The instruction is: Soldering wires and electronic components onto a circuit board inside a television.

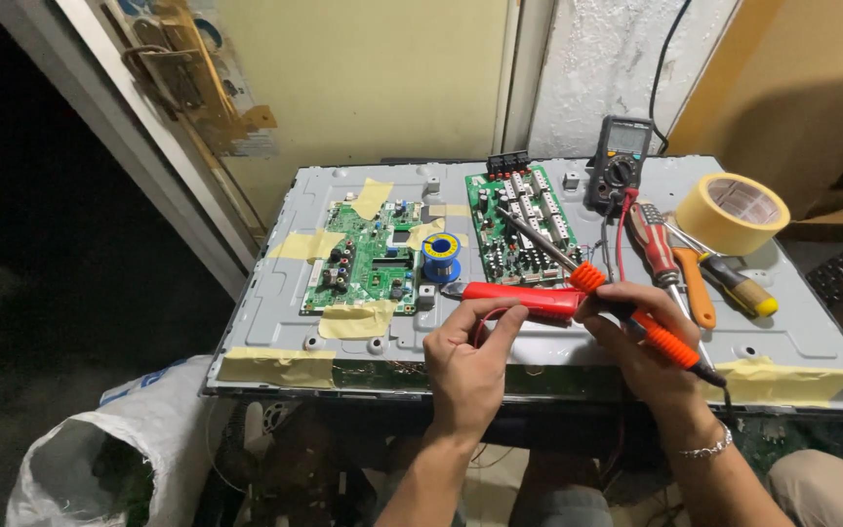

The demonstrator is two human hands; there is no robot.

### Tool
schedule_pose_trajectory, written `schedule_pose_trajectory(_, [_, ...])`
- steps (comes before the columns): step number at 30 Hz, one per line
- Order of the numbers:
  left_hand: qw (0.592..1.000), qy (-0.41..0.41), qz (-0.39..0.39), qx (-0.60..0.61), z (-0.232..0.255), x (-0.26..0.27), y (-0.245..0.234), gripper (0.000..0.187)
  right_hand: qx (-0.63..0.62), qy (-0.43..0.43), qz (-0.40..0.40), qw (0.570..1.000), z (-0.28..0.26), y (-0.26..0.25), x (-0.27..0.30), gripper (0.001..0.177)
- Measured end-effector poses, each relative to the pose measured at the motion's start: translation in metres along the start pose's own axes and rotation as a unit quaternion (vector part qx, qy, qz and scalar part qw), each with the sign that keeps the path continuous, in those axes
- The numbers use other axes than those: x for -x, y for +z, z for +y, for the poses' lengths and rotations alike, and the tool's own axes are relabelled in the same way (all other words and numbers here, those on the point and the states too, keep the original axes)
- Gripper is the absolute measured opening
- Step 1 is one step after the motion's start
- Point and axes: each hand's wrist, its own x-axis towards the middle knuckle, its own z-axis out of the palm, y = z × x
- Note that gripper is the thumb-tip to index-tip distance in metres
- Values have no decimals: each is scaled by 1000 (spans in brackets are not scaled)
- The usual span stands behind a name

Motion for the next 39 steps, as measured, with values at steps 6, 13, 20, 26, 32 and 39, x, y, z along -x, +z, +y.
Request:
schedule_pose_trajectory(6, [993, -19, 108, -47, -8, -31, -46, 15, -150, 25, -13, 988, 8, -6, -2, 61])
schedule_pose_trajectory(13, [985, -16, 135, -109, -25, -41, -62, 17, -181, 95, -12, 979, -6, 0, -11, 39])
schedule_pose_trajectory(20, [983, 43, 119, -133, -28, -39, -62, 12, -116, 150, -25, 982, -3, -7, -7, 39])
schedule_pose_trajectory(26, [979, 76, 115, -149, -33, -37, -63, 12, -30, 181, -32, 983, -6, -8, -6, 35])
schedule_pose_trajectory(32, [975, 91, 121, -161, -34, -37, -61, 11, -58, 205, -37, 976, -7, -7, -5, 39])
schedule_pose_trajectory(39, [974, 86, 118, -172, -33, -37, -61, 13, -61, 218, -43, 973, -3, -7, -4, 36])
